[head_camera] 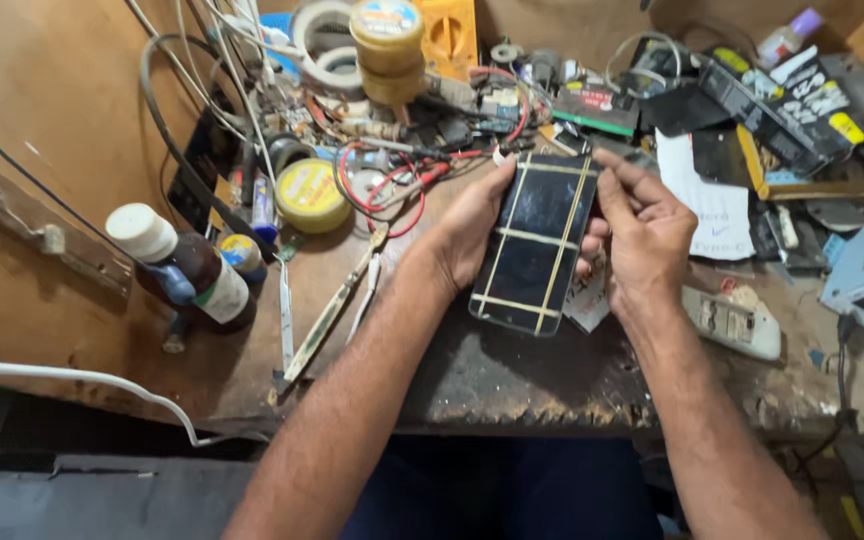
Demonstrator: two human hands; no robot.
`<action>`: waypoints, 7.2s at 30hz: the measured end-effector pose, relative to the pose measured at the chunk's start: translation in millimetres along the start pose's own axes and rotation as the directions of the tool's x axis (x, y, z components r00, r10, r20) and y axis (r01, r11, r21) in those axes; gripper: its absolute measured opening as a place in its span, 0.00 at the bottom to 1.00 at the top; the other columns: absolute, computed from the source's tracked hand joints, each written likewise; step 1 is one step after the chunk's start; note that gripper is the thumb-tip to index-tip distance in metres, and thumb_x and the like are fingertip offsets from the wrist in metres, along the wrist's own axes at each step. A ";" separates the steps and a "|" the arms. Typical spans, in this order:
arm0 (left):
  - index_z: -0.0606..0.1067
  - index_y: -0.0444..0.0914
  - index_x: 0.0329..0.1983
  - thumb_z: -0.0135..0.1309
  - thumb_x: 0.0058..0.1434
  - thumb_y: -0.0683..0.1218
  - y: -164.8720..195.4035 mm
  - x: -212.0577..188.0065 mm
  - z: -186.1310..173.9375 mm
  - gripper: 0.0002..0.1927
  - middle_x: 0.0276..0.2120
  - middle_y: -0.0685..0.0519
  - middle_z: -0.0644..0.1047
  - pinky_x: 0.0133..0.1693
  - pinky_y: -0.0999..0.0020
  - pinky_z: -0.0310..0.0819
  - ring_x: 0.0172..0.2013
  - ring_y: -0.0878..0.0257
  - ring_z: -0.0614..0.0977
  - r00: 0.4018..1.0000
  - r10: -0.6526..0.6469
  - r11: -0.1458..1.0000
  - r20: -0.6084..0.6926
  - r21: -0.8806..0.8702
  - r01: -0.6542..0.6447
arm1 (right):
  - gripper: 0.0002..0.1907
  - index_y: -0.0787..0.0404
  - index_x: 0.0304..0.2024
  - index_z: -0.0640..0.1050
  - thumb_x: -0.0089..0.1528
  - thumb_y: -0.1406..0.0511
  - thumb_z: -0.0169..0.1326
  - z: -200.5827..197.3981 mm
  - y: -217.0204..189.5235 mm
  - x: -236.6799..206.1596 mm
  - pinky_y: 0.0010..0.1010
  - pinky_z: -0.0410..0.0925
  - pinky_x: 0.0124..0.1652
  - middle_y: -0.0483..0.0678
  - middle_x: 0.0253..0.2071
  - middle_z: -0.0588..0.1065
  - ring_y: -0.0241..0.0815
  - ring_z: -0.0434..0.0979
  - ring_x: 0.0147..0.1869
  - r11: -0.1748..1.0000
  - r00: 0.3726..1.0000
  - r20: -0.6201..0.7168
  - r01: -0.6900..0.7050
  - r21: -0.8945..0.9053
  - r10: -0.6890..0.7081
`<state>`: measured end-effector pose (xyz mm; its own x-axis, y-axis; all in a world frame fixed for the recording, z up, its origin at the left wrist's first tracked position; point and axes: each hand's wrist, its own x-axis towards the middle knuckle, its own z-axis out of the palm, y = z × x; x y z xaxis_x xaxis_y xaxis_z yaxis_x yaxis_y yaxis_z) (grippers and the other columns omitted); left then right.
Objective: The person handles a smartphone on a cluttered repair bench, peeling tape strips from its screen and turning it over. They power the phone on and interact with its screen, then use multimeter test probes on the bench, handle a teal phone back cover, and work on a small white device while applying liquid from a bottle.
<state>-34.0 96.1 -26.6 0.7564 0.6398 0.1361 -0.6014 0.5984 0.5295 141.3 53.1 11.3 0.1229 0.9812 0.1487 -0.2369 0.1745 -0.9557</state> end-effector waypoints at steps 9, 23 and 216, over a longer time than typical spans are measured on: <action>0.59 0.30 0.72 0.17 0.77 0.69 -4.7 -1.1 4.8 0.43 0.54 0.25 0.74 0.55 0.41 0.78 0.52 0.36 0.81 1.000 -0.016 0.995 -0.009 -0.094 0.015 | 0.11 0.62 0.54 0.81 0.71 0.65 0.54 -1.0 4.9 -2.8 0.22 0.59 0.15 0.38 0.21 0.69 0.26 0.64 0.17 0.976 0.990 -0.012 0.135 -0.168 -0.139; 0.63 0.31 0.68 0.25 0.77 0.65 -8.7 0.6 -2.5 0.36 0.50 0.29 0.77 0.50 0.43 0.81 0.45 0.38 0.83 0.999 -0.030 0.995 -0.045 -0.101 0.025 | 0.09 0.60 0.50 0.80 0.72 0.64 0.52 3.3 11.6 -2.5 0.23 0.60 0.14 0.38 0.20 0.68 0.26 0.65 0.17 0.976 0.987 -0.030 0.153 -0.158 -0.159; 0.71 0.34 0.48 0.42 0.78 0.49 -63.3 -245.4 180.1 0.13 0.31 0.43 0.74 0.33 0.60 0.73 0.28 0.57 0.75 0.402 0.881 -0.054 0.249 0.897 -0.438 | 0.30 0.76 0.56 0.76 0.62 0.58 0.66 -130.7 75.8 186.3 0.46 0.77 0.39 0.68 0.37 0.81 0.57 0.85 0.38 0.660 0.987 0.158 0.143 -0.738 -0.037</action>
<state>-135.2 -185.6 57.3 -0.1615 0.6642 0.7299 -0.0684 -0.7453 0.6632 272.2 238.3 -66.6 -0.0220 0.9747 0.2224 0.5723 0.1947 -0.7966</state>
